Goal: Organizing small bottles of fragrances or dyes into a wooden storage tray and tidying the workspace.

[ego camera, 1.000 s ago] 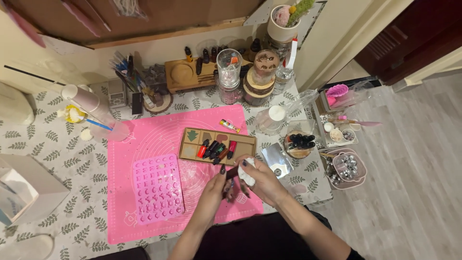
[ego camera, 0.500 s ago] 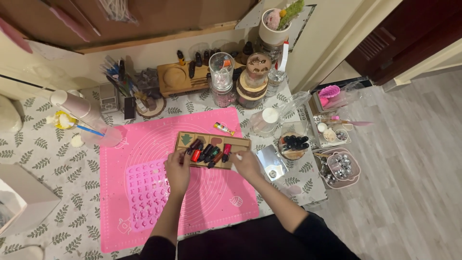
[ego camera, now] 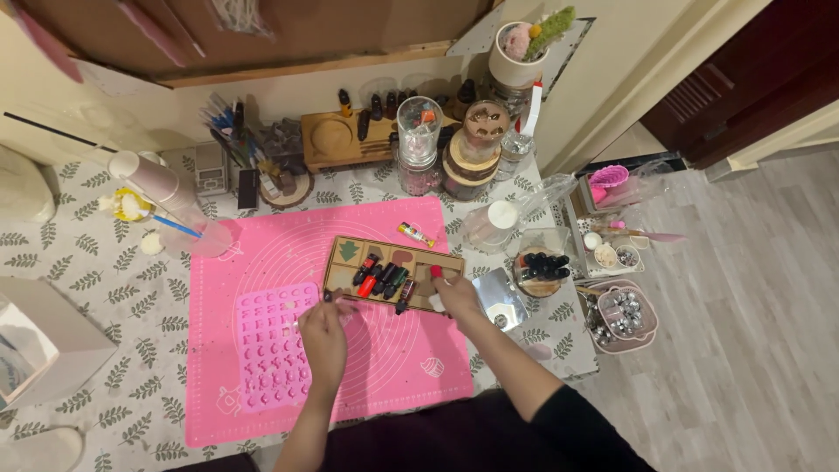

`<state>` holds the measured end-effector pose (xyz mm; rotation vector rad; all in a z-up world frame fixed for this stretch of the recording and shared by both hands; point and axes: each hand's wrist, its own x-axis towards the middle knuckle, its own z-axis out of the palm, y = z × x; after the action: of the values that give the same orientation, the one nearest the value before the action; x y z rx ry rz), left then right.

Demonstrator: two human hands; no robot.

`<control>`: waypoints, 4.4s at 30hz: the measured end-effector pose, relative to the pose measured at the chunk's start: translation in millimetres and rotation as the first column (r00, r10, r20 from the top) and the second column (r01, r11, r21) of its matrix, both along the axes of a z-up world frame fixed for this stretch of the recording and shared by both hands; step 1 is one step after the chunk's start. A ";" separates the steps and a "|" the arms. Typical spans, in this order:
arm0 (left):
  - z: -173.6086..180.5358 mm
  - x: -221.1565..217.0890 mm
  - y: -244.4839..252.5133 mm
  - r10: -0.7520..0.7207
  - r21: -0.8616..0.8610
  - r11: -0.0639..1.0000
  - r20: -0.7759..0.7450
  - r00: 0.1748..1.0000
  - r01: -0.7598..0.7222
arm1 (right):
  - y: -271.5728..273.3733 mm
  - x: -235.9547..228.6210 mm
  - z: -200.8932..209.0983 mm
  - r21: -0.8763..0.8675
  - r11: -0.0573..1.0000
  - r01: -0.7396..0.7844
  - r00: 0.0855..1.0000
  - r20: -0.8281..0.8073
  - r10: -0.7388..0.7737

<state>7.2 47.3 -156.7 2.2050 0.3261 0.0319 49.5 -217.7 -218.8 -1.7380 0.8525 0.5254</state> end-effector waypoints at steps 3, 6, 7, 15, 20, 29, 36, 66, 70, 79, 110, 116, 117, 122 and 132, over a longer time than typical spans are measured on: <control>10.5 -25.1 -8.2 -0.009 -0.031 0.999 -0.022 1.000 0.008 | -3.3 -13.5 15.5 0.082 0.992 0.095 0.994 0.039 -0.098; -0.8 -41.4 -24.0 -0.018 0.054 0.998 0.065 0.998 0.015 | -1.3 -17.1 15.0 -0.001 0.994 0.107 0.988 0.116 -0.106; 2.7 -46.2 -30.3 -0.019 0.054 0.998 0.061 0.998 0.016 | -0.7 -21.1 10.0 -0.001 0.994 0.107 0.988 0.111 -0.107; -6.4 -45.7 -56.0 -0.204 -0.179 0.969 -0.206 0.957 0.168 | -0.3 -29.9 -8.5 -0.387 0.922 -0.019 0.909 0.377 0.177; -64.0 -38.8 -100.0 -0.213 -0.542 0.837 -0.447 0.869 -0.074 | 6.1 -31.9 0.6 -0.213 0.977 0.022 0.953 0.299 0.044; -61.1 -22.1 -100.9 -0.040 -0.768 0.403 -0.559 0.828 -0.498 | 20.6 -20.7 -26.2 0.242 0.968 0.061 0.890 0.425 -0.163; -57.4 -47.4 -77.5 -0.014 -0.687 0.583 -0.543 0.840 -0.434 | 19.9 -8.6 -7.2 0.429 0.891 0.147 0.913 0.288 -0.290; 90.1 -33.7 -103.0 -0.192 -0.503 0.859 -0.145 0.971 0.095 | 30.6 -41.3 140.6 0.960 0.148 0.239 0.874 -0.146 -0.464; 106.6 -35.9 -108.6 -0.108 -0.282 0.939 0.308 0.945 0.200 | 50.8 -48.5 135.6 0.904 0.410 0.120 0.902 0.073 -0.426; 94.8 -32.3 -85.1 -0.221 0.189 0.968 0.335 0.916 0.165 | 45.8 -34.7 107.5 0.544 0.838 0.022 0.941 0.272 -0.202; 125.9 -16.0 -94.3 -0.230 -0.171 0.962 -0.076 0.970 0.215 | 41.3 -48.5 136.3 0.524 0.851 -0.031 0.956 0.263 -0.127; 42.8 -0.2 -96.4 -0.210 -0.245 0.949 -0.014 0.978 0.200 | 35.1 -55.0 142.8 0.461 0.876 -0.142 0.926 0.375 -0.048; 19.2 -4.1 -100.2 -0.194 -0.201 0.946 0.275 0.942 0.254 | 29.2 -59.7 136.0 0.414 0.878 -0.239 0.896 0.442 0.036; 123.9 -14.0 -128.5 -0.343 -0.049 0.938 -0.003 0.939 0.342 | 2.8 -53.8 118.5 0.602 0.797 0.040 0.952 0.219 -0.213; 104.2 -1.7 -140.1 -0.319 -0.121 0.943 -0.064 0.946 0.310 | -2.4 -57.5 149.4 0.426 0.903 0.046 0.936 0.297 -0.187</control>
<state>5.5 -92.8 -52.5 2.1282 0.0159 -0.2483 -8.0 -220.1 -69.4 -1.3219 0.5513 0.2906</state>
